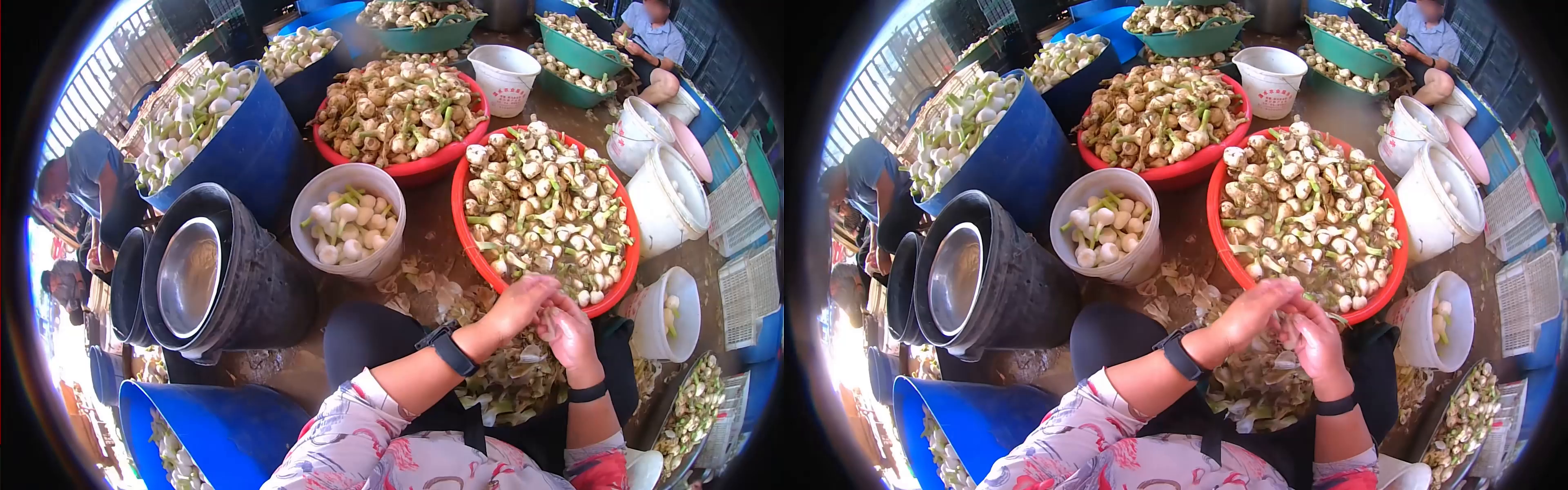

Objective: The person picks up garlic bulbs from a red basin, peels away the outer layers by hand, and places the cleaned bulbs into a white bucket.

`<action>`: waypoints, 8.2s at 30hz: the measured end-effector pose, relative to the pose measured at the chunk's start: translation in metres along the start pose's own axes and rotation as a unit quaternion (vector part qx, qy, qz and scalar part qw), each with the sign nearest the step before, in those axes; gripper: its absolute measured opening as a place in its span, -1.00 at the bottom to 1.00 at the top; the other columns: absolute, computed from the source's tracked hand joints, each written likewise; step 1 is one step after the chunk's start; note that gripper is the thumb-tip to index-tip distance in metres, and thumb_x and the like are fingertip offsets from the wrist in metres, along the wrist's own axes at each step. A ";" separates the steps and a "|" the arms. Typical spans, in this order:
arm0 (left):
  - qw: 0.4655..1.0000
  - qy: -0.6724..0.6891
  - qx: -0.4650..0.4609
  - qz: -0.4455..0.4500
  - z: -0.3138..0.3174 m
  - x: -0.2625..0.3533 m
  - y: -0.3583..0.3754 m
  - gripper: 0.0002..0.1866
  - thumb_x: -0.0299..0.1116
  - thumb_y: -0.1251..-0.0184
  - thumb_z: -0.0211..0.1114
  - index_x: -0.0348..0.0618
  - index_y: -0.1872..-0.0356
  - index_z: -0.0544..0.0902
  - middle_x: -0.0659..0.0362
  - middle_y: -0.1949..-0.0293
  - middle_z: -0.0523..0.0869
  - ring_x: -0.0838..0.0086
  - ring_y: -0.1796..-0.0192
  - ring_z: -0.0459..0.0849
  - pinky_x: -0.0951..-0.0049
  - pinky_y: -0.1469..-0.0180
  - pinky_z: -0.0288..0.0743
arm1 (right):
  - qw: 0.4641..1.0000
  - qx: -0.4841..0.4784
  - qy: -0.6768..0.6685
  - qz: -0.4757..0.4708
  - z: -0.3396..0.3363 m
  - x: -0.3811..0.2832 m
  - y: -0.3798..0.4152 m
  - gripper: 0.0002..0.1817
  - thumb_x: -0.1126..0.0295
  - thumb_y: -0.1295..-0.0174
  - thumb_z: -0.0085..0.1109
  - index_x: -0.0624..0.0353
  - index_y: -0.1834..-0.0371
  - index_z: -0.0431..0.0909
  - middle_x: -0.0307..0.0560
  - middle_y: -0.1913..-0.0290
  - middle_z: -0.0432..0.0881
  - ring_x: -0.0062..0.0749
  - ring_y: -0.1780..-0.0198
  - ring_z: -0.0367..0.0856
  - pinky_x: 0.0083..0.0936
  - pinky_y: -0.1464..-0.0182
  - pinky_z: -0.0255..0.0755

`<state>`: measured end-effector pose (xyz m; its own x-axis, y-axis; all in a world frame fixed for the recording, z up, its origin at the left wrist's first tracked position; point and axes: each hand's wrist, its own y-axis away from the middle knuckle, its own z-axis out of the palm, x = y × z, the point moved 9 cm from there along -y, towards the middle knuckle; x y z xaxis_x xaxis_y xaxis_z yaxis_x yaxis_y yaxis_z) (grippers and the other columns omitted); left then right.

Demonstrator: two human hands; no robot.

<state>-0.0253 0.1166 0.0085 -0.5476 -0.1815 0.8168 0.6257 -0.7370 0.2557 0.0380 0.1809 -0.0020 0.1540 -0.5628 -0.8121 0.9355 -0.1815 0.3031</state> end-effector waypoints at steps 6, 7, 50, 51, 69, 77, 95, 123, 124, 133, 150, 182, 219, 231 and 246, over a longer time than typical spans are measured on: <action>0.949 -0.287 0.088 0.093 -0.047 0.105 0.001 -0.77 -0.27 -0.08 0.21 -0.20 0.30 0.62 0.19 0.53 0.60 0.55 0.40 0.57 0.53 0.30 0.42 | 0.908 -0.002 0.418 0.020 -0.009 0.012 0.003 -0.82 0.39 -0.14 0.00 0.29 0.39 0.51 -0.11 0.47 0.57 -0.46 0.39 0.53 -0.60 0.33 0.38; 0.907 -0.370 0.117 0.163 -0.068 0.148 0.005 -0.75 -0.26 -0.08 0.22 -0.25 0.33 0.61 0.18 0.47 0.63 0.59 0.39 0.57 0.53 0.33 0.42 | 0.910 -0.001 0.413 0.026 -0.015 0.021 0.004 -0.82 0.39 -0.14 0.00 0.29 0.39 0.51 -0.11 0.47 0.57 -0.46 0.39 0.53 -0.60 0.33 0.38; 0.986 -0.082 0.138 0.036 -0.064 0.082 -0.013 -0.85 -0.32 -0.18 0.08 -0.13 0.29 0.51 0.32 0.47 0.54 0.66 0.45 0.50 0.66 0.43 0.35 | 0.714 0.254 0.642 -0.116 -0.103 -0.012 -0.119 -0.68 0.24 0.01 -0.02 0.21 0.26 0.51 0.10 0.43 0.55 -0.05 0.34 0.52 -0.27 0.25 0.41; 0.992 -0.055 0.110 0.032 -0.056 0.078 -0.013 -0.85 -0.33 -0.19 0.07 -0.14 0.30 0.51 0.32 0.47 0.54 0.66 0.44 0.50 0.66 0.43 0.35 | 0.671 0.148 0.724 0.055 -0.114 0.017 -0.128 -0.64 0.19 0.04 0.00 0.21 0.25 0.52 0.10 0.40 0.55 -0.03 0.30 0.52 -0.25 0.23 0.42; 0.991 -0.066 0.115 0.011 -0.061 0.049 -0.065 -0.86 -0.31 -0.18 0.10 -0.13 0.33 0.51 0.30 0.48 0.54 0.64 0.45 0.51 0.69 0.39 0.35 | 0.896 0.326 -0.233 -0.193 -0.270 -0.136 -0.030 -0.73 0.24 -0.12 -0.22 0.12 0.30 0.46 -0.12 0.39 0.57 -0.23 0.41 0.56 -0.33 0.43 0.45; 0.993 -0.062 0.098 -0.010 -0.032 0.030 -0.056 -0.82 -0.33 -0.17 0.06 -0.22 0.35 0.53 0.29 0.50 0.51 0.64 0.47 0.46 0.67 0.40 0.33 | 0.904 0.406 0.106 -0.078 -0.314 -0.101 -0.048 -0.54 0.06 -0.18 -0.02 0.23 0.04 0.38 -0.07 0.34 0.57 -0.26 0.30 0.58 -0.31 0.18 0.47; 0.979 0.008 0.034 -0.201 0.011 -0.024 -0.120 -0.53 -0.05 -0.24 0.04 0.00 -0.11 0.28 0.23 0.38 0.56 0.58 0.42 0.52 0.65 0.44 0.37 | 0.886 0.171 0.416 -0.111 -0.104 -0.074 -0.105 -0.78 0.43 -0.15 -0.14 0.22 0.18 0.43 0.14 0.35 0.54 -0.05 0.23 0.52 -0.33 0.21 0.36; 0.965 0.149 -0.197 -0.090 0.045 0.014 -0.069 -0.43 0.17 -0.25 -0.19 -0.16 0.09 0.42 0.19 0.70 0.44 0.51 0.68 0.38 0.62 0.66 0.17 | 0.568 0.028 0.809 0.152 -0.123 -0.050 -0.037 -0.70 0.19 -0.03 -0.03 0.20 0.48 0.58 0.08 0.40 0.59 -0.10 0.36 0.59 -0.30 0.28 0.45; 0.971 0.137 -0.183 -0.077 0.040 0.016 -0.071 -0.43 0.17 -0.24 -0.17 -0.16 0.10 0.43 0.18 0.71 0.44 0.51 0.69 0.37 0.61 0.67 0.16 | 0.636 0.040 0.758 0.139 -0.102 -0.057 -0.034 -0.70 0.19 -0.05 -0.02 0.21 0.47 0.58 0.04 0.42 0.60 -0.16 0.38 0.59 -0.34 0.31 0.44; 0.995 0.021 -0.080 -0.056 0.033 0.007 -0.063 -0.48 0.06 -0.20 0.00 -0.24 0.09 0.41 0.18 0.50 0.54 0.59 0.61 0.42 0.68 0.62 0.22 | 0.910 0.041 0.375 -0.169 -0.027 -0.098 -0.015 -0.79 0.36 -0.08 0.04 0.31 0.34 0.46 -0.02 0.49 0.57 -0.37 0.46 0.55 -0.49 0.39 0.38; 0.996 -0.033 -0.084 -0.005 0.048 0.002 -0.047 -0.49 -0.13 -0.14 0.16 -0.23 -0.03 0.30 0.28 0.37 0.50 0.68 0.43 0.43 0.70 0.42 0.30 | 0.814 0.136 0.462 -0.324 -0.027 -0.120 0.013 -0.91 0.49 -0.05 0.05 0.27 0.41 0.49 0.02 0.51 0.51 -0.28 0.48 0.52 -0.49 0.43 0.34; 0.955 0.247 -0.144 -0.084 0.039 0.002 -0.061 -0.65 -0.26 -0.17 0.16 -0.23 0.08 0.42 0.02 0.00 0.47 0.21 -0.14 0.37 0.22 -0.19 0.25 | 0.699 0.054 0.710 0.065 -0.073 -0.049 -0.018 -0.66 0.13 -0.08 0.02 0.22 0.53 0.53 0.06 0.52 0.54 -0.10 0.41 0.56 -0.23 0.38 0.41; 0.909 0.413 -0.035 0.054 -0.079 0.058 -0.043 -0.64 -0.17 -0.26 -0.12 -0.32 0.28 0.45 -0.03 0.41 0.56 0.21 0.33 0.56 0.40 0.26 0.53 | 0.793 0.018 0.602 -0.089 -0.018 -0.037 -0.030 -0.74 0.28 -0.09 -0.05 0.23 0.35 0.54 0.15 0.40 0.56 0.00 0.31 0.53 -0.21 0.24 0.39; 0.937 0.264 0.227 -0.016 -0.084 0.048 -0.034 -0.79 -0.27 -0.20 -0.02 -0.14 0.24 0.45 0.19 0.24 0.57 0.39 0.15 0.51 0.42 0.09 0.35 | 0.625 0.031 0.709 -0.325 -0.018 -0.011 -0.192 -0.89 0.42 0.12 0.00 0.19 0.61 0.53 0.08 0.43 0.51 -0.08 0.40 0.50 -0.22 0.39 0.38; 0.971 0.163 0.139 -0.107 -0.070 0.011 -0.070 -0.85 -0.29 -0.21 0.04 -0.08 0.28 0.49 0.26 0.37 0.59 0.48 0.28 0.57 0.52 0.24 0.42 | 0.594 0.069 0.796 -0.097 -0.044 0.074 -0.251 -0.83 0.36 0.04 -0.03 0.09 0.43 0.55 -0.14 0.43 0.58 -0.34 0.27 0.48 -0.39 0.23 0.29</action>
<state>-0.1138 0.1203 -0.0365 -0.7996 -0.2738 0.5345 0.5797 -0.5845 0.5677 -0.1718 0.2201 -0.1597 0.2556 0.9346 -0.2476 0.9667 -0.2445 0.0749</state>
